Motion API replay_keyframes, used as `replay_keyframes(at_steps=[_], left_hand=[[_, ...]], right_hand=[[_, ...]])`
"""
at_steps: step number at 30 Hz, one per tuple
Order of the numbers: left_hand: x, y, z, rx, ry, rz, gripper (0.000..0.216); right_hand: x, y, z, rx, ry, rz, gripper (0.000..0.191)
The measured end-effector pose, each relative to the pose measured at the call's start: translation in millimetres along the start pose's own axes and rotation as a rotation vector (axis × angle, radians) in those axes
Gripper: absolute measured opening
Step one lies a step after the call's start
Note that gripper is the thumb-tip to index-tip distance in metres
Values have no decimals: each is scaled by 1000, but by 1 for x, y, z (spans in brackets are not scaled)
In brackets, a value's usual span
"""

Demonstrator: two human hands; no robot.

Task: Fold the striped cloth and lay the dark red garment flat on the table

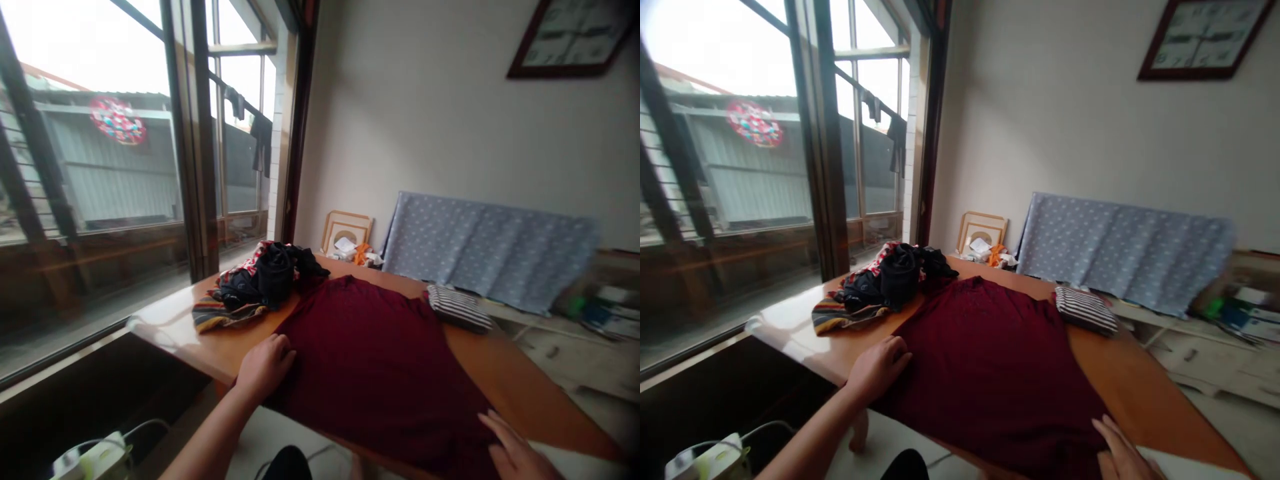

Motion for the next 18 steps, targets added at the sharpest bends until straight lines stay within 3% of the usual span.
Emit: replay_keyframes(at_steps=[3, 7, 10, 13, 18], left_hand=[[0, 2, -1, -23, 19, -2, 27], [-10, 10, 3, -62, 37, 46, 36], [-19, 15, 8, -87, 17, 88, 41], [-20, 17, 10, -116, 21, 81, 42], [-19, 17, 9, -131, 24, 78, 46]], right_hand=[[28, -10, 1, -116, -44, -38, 45], [74, -17, 5, -244, -109, -214, 35], [92, -24, 9, -292, -169, -235, 28], [93, -33, 15, -337, -228, -180, 28], [68, -41, 21, -402, -351, -17, 36]])
Point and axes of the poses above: each hand's wrist, its own y-axis towards the middle knuckle, its own x-axis out of the back of the hand, z = x × y, the point moved 8 cm from there along y, towards the middle knuckle, and after that the axes turned 8 degrees about -z, right-handed, at the moved point
